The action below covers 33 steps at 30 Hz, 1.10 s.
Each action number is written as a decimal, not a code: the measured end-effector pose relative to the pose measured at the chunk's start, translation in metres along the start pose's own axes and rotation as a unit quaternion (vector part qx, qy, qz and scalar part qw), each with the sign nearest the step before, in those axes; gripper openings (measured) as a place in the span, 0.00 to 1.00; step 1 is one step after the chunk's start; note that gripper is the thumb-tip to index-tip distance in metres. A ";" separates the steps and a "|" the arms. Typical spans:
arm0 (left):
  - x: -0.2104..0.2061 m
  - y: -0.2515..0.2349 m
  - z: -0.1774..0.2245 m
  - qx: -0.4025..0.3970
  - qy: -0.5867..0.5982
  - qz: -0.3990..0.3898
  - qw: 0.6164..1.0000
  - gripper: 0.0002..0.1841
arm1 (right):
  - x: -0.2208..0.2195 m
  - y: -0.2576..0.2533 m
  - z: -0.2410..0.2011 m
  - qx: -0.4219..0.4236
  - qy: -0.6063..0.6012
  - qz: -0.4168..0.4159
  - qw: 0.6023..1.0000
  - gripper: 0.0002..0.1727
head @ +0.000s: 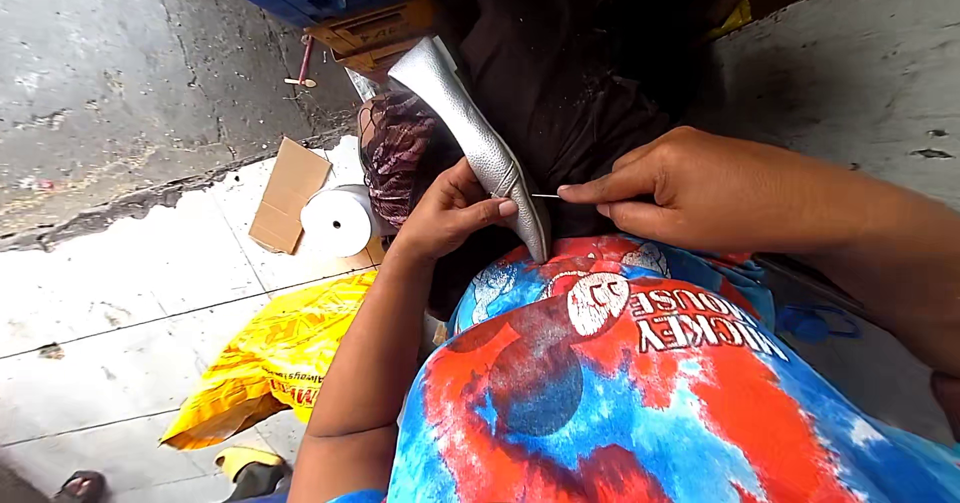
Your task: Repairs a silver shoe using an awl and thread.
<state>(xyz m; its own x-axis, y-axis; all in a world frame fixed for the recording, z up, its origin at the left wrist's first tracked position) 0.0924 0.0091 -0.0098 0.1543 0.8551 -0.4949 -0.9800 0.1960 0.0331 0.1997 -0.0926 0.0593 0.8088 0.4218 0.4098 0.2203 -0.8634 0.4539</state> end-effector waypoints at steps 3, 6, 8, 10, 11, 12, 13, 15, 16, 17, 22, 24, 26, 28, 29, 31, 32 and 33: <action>0.000 -0.005 -0.002 0.017 -0.001 -0.002 1.000 0.16 | 0.004 -0.010 0.002 -0.050 -0.015 -0.060 0.997 0.20; 0.005 -0.006 -0.005 0.025 0.003 -0.009 1.000 0.15 | 0.005 -0.022 0.002 -0.075 -0.018 -0.089 0.993 0.19; 0.007 -0.006 -0.005 0.029 -0.008 -0.010 0.999 0.15 | 0.004 -0.026 0.002 -0.085 -0.013 -0.091 0.992 0.20; 0.009 -0.007 -0.005 0.038 -0.017 -0.008 0.999 0.15 | 0.002 -0.027 0.001 -0.093 -0.011 -0.078 0.993 0.20; 0.010 -0.008 -0.006 0.043 -0.021 -0.009 0.999 0.15 | 0.000 -0.028 0.001 -0.091 -0.005 -0.070 0.993 0.21; 0.010 -0.009 -0.007 0.048 -0.024 -0.010 0.999 0.15 | -0.001 -0.029 0.000 -0.087 -0.002 -0.066 0.994 0.22; 0.010 -0.010 -0.008 0.051 -0.025 -0.013 0.998 0.15 | -0.003 -0.031 -0.001 -0.085 -0.003 -0.066 0.994 0.22; 0.009 -0.011 -0.008 0.052 -0.028 -0.018 0.998 0.16 | -0.006 -0.034 -0.002 -0.078 0.003 -0.069 0.995 0.22; 0.009 -0.011 -0.007 0.052 -0.030 -0.017 0.998 0.15 | -0.006 -0.036 -0.003 -0.072 0.011 -0.066 0.995 0.22; 0.009 -0.011 -0.007 0.052 -0.032 -0.017 0.998 0.15 | -0.007 -0.038 -0.004 -0.069 0.017 -0.063 0.995 0.22; 0.007 -0.011 -0.007 0.062 -0.018 -0.013 0.998 0.15 | -0.008 -0.039 -0.007 -0.062 0.030 -0.029 0.997 0.21; 0.004 -0.013 -0.006 0.084 -0.029 -0.006 0.996 0.15 | -0.005 -0.033 -0.004 -0.028 0.018 -0.007 0.999 0.21; 0.002 -0.014 0.001 0.097 -0.076 0.011 0.992 0.16 | 0.003 -0.025 0.004 0.007 -0.014 -0.012 1.000 0.20; 0.002 -0.011 0.013 0.079 -0.173 0.048 0.981 0.17 | 0.014 -0.013 0.017 0.013 -0.051 -0.026 0.998 0.18; 0.003 -0.005 0.019 0.066 -0.235 0.079 0.966 0.17 | 0.020 -0.005 0.024 0.003 -0.066 -0.029 0.997 0.18; 0.002 0.013 0.028 0.046 -0.362 0.138 0.921 0.17 | 0.025 0.010 0.040 -0.023 -0.100 -0.031 0.994 0.17; 0.000 0.022 0.033 0.031 -0.413 0.166 0.895 0.13 | 0.025 0.016 0.046 -0.034 -0.116 -0.032 0.992 0.17; -0.003 0.029 0.038 0.024 -0.452 0.183 0.873 0.09 | 0.025 0.020 0.052 -0.041 -0.130 -0.033 0.990 0.15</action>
<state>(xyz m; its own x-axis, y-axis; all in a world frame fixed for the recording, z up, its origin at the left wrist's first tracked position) 0.0679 0.0307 0.0252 -0.1098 0.8899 0.4428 -0.9814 -0.1676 0.0934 0.2523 -0.1133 0.0373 0.9096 0.3815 0.1645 0.2407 -0.8066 0.5399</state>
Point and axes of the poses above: each hand's wrist, its own y-axis away from the middle knuckle, its own x-axis out of the back of the hand, z = x × y, the point moved 10 cm from there along -y, towards the middle knuckle, and after that the axes turned 15 degrees about -z, right-handed, at the moved point
